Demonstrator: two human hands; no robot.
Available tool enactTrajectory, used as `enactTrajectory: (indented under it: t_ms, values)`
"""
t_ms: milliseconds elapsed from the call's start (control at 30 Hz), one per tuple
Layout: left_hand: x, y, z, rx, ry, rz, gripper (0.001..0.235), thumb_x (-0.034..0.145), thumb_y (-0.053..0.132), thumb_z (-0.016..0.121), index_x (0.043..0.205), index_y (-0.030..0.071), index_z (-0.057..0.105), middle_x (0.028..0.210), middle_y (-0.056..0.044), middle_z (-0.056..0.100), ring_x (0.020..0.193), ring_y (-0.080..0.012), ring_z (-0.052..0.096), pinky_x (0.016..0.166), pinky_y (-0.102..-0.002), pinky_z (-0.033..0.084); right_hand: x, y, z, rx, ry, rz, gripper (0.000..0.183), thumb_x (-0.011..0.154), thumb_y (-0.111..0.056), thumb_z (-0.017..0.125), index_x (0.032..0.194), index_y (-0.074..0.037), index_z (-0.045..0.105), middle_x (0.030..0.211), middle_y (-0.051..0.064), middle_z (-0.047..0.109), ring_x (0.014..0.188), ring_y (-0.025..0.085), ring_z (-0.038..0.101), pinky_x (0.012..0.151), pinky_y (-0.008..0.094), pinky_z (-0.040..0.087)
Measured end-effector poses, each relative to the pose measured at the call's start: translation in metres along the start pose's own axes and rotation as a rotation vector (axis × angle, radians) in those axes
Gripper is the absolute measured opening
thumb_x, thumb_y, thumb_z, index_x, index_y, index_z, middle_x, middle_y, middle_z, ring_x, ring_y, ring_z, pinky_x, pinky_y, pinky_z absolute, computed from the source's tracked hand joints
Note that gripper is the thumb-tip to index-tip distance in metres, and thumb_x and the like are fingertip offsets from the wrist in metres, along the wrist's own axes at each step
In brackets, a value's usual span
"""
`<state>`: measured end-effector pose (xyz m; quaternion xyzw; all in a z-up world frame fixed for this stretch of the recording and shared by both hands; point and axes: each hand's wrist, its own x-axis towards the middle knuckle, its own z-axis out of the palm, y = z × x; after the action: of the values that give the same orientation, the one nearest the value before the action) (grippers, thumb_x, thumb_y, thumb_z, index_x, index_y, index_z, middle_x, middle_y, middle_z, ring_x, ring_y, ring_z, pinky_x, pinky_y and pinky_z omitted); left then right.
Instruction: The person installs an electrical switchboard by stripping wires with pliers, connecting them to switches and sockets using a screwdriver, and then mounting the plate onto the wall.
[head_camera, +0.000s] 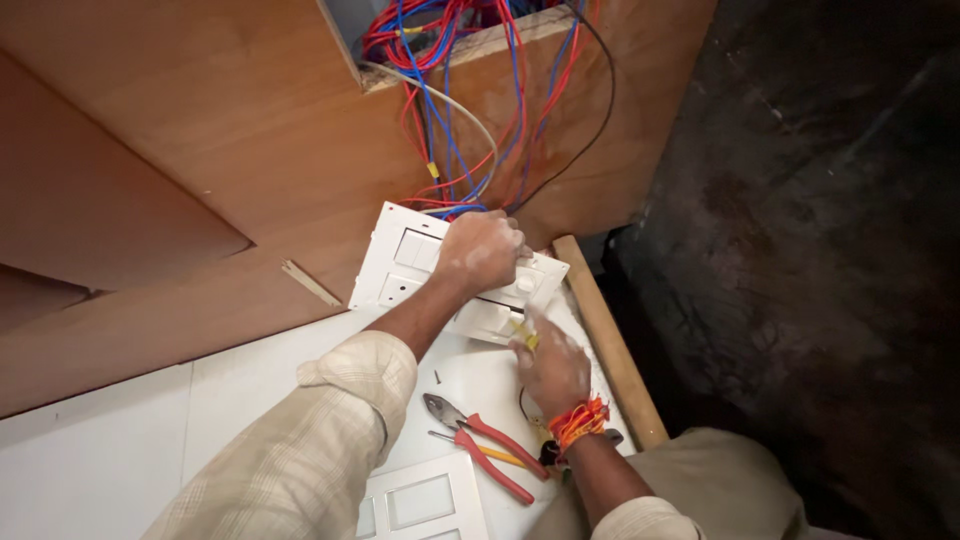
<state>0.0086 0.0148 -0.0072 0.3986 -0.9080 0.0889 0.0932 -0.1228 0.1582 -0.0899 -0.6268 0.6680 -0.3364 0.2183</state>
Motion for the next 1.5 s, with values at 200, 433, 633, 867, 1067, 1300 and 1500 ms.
enactTrajectory:
  t_ms: [200,433,633,867,1067,1300,1500]
  values:
    - [-0.003,0.004,-0.005,-0.027,-0.022,-0.027,0.019,0.083,0.030,0.073,0.070,0.016,0.077,0.082,-0.001,0.073,0.089,-0.0216,0.068,0.073,-0.040,0.056,0.001,-0.011,-0.021,0.038,-0.166,0.015,0.049,0.083,-0.034,0.078,0.123,-0.013,0.059,0.106,0.016,0.073,0.101,0.039,0.067,0.085,0.049,0.051]
    - [-0.007,0.020,-0.010,-0.036,0.001,0.045,0.020,0.082,0.031,0.075,0.070,0.015,0.077,0.083,-0.002,0.072,0.091,-0.0215,0.069,0.070,-0.041,0.055,0.002,-0.001,-0.009,0.100,-0.090,0.044,0.047,0.078,-0.042,0.083,0.104,-0.008,0.062,0.097,0.014,0.074,0.092,0.037,0.070,0.079,0.047,0.054]
    - [-0.024,0.023,-0.020,-0.074,0.054,0.016,0.016,0.080,0.028,0.076,0.070,0.015,0.077,0.080,-0.002,0.070,0.088,-0.0220,0.068,0.072,-0.041,0.054,-0.008,-0.003,-0.003,0.221,0.055,0.072,0.038,0.083,-0.039,0.079,0.105,-0.010,0.069,0.094,0.014,0.076,0.091,0.035,0.072,0.081,0.046,0.055]
    - [-0.044,0.026,-0.028,-0.140,0.156,0.028,0.011,0.075,0.018,0.072,0.079,0.024,0.081,0.080,0.001,0.069,0.087,-0.0198,0.065,0.074,-0.040,0.052,-0.014,-0.028,-0.002,0.015,0.082,0.156,0.039,0.079,-0.045,0.081,0.095,-0.010,0.074,0.091,0.015,0.077,0.090,0.040,0.067,0.081,0.050,0.050]
    - [-0.053,0.032,-0.034,-0.038,0.147,0.073,0.009,0.081,0.024,0.072,0.077,0.017,0.076,0.085,-0.001,0.066,0.094,-0.0209,0.062,0.077,-0.040,0.048,-0.033,-0.037,-0.002,0.201,0.088,0.280,0.045,0.074,-0.034,0.075,0.110,-0.010,0.066,0.088,0.016,0.072,0.088,0.036,0.069,0.083,0.048,0.052]
    - [-0.091,0.034,-0.054,-0.146,0.256,0.119,0.006,0.084,0.019,0.071,0.083,0.013,0.070,0.092,-0.001,0.066,0.096,-0.0236,0.060,0.079,-0.041,0.045,-0.032,0.020,-0.017,0.020,-0.318,-0.016,0.031,0.074,-0.030,0.081,0.093,-0.008,0.071,0.098,0.015,0.072,0.100,0.037,0.065,0.088,0.046,0.050]
    - [-0.144,0.046,-0.033,-0.178,0.280,0.024,0.016,0.084,0.018,0.075,0.095,0.009,0.069,0.091,-0.005,0.065,0.092,-0.0248,0.060,0.080,-0.041,0.046,-0.029,0.043,-0.022,0.013,-0.320,-0.035,0.023,0.076,-0.016,0.077,0.096,-0.008,0.069,0.103,0.014,0.072,0.101,0.036,0.067,0.088,0.044,0.053]
